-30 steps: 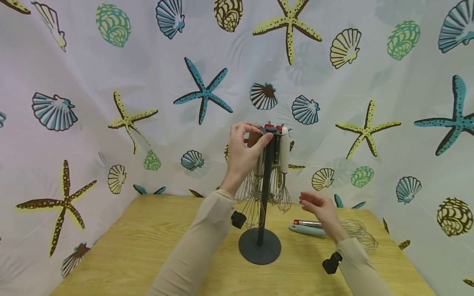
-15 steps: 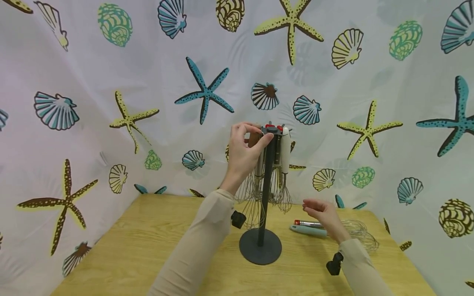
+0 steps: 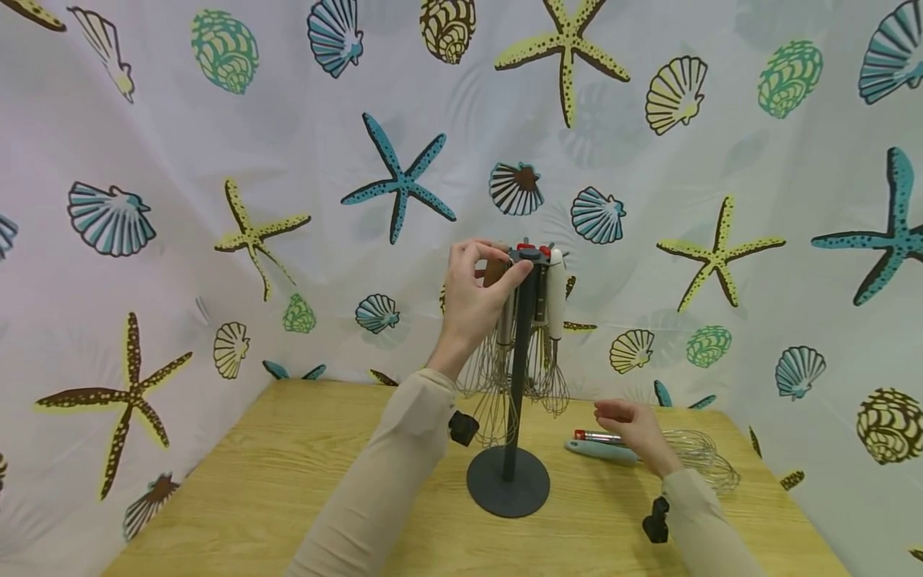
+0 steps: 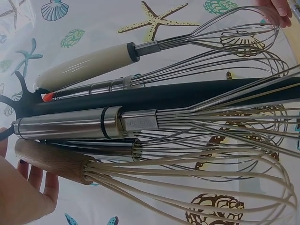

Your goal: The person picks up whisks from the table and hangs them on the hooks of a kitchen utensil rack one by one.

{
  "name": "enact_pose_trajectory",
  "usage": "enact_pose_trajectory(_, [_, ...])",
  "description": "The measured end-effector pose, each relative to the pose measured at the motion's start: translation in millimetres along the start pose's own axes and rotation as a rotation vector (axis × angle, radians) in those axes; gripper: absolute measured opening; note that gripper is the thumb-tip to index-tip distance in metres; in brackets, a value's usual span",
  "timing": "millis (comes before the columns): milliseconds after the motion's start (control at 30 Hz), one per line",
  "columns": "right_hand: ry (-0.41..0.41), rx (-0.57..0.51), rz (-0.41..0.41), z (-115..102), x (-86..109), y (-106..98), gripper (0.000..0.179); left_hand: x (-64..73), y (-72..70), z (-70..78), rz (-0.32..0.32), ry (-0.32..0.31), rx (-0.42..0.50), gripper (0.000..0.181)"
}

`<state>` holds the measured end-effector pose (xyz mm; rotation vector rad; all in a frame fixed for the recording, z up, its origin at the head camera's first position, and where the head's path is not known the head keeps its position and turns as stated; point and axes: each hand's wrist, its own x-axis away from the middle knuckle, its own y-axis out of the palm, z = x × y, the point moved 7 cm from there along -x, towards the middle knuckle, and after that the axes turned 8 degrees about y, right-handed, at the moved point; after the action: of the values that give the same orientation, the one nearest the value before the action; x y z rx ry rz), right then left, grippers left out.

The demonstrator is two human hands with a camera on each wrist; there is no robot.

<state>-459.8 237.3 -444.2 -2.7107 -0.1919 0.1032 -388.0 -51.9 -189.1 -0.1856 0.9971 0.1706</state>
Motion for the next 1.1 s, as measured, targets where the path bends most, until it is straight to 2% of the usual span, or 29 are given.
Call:
enact_pose_trajectory(200, [0.002,0.030,-0.032,5,0.2,3,0.040,0.1,-0.9,-0.1,0.001,0.004,0.001,0.029])
enact_pose_trajectory(400, [0.038,0.091,-0.055,13,-3.2,8,0.036,0.4,-1.1,-0.1,-0.002,0.005,-0.008,0.029])
enact_pose_trajectory(800, [0.031,0.165,-0.094,24,-6.5,9,0.038,-0.7,-1.8,-0.5,-0.002,0.000,0.001,0.029])
enact_pose_trajectory(1100, [0.036,0.170,-0.124,27,-2.2,12,0.043,-0.4,-2.1,-1.3,-0.008,-0.006,-0.003,0.030])
